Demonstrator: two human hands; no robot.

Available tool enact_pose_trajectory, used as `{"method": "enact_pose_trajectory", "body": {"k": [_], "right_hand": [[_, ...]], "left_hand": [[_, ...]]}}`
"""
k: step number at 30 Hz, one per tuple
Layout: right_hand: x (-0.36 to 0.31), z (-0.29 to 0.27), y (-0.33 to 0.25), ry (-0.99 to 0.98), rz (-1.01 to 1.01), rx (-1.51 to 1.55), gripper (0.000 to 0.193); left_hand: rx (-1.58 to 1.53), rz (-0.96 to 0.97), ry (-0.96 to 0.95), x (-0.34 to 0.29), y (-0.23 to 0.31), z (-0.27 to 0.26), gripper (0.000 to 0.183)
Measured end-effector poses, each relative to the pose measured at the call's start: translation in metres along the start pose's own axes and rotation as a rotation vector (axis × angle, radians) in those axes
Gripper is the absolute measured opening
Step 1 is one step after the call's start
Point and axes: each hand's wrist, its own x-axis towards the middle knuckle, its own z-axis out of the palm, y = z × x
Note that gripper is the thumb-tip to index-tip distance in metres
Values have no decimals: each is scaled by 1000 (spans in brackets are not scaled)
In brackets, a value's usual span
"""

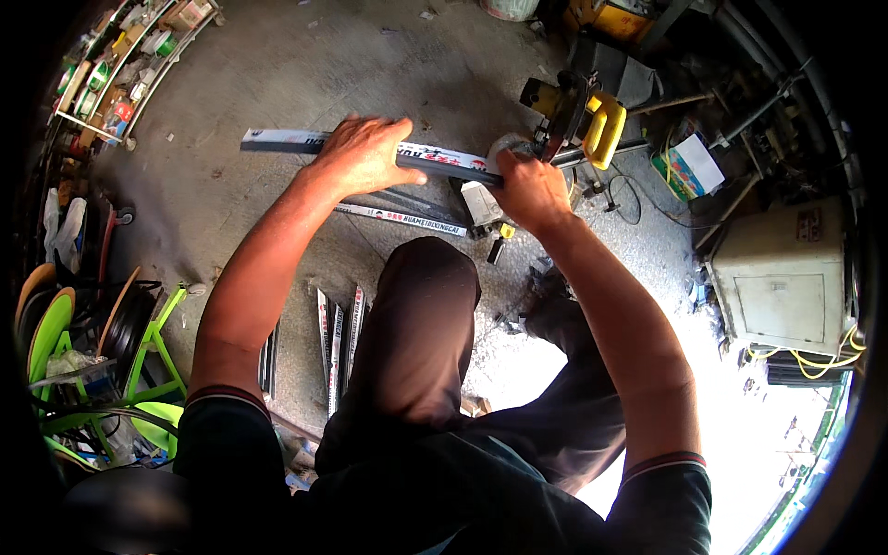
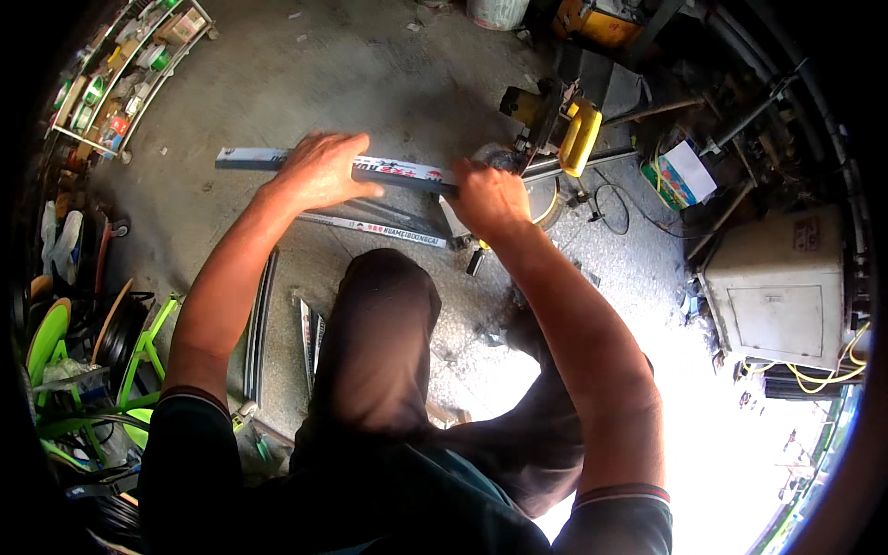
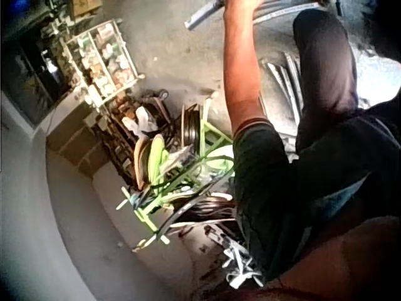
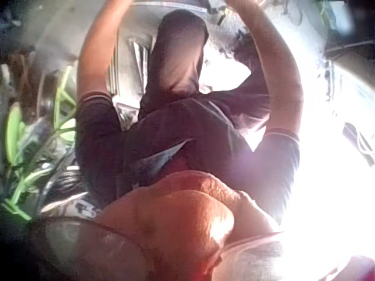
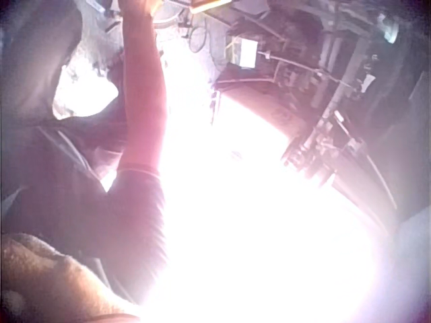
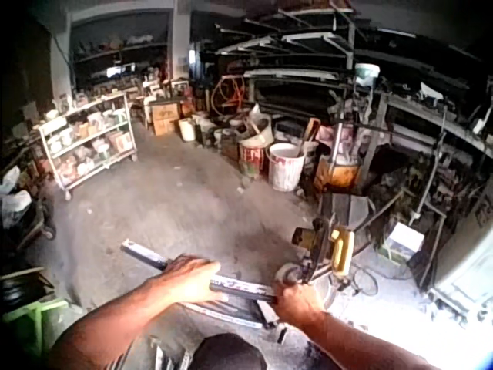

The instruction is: The person cuts metal rods using a miter saw, then collects and handles small metal components while seated on a stool.

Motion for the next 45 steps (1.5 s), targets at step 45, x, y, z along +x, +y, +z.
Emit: {"method": "enact_pose_trajectory", "body": {"k": [45], "right_hand": [[-34, -58, 188, 394, 520, 870, 48]], "left_hand": [[-351, -109, -103, 106, -18, 406, 53]]}}
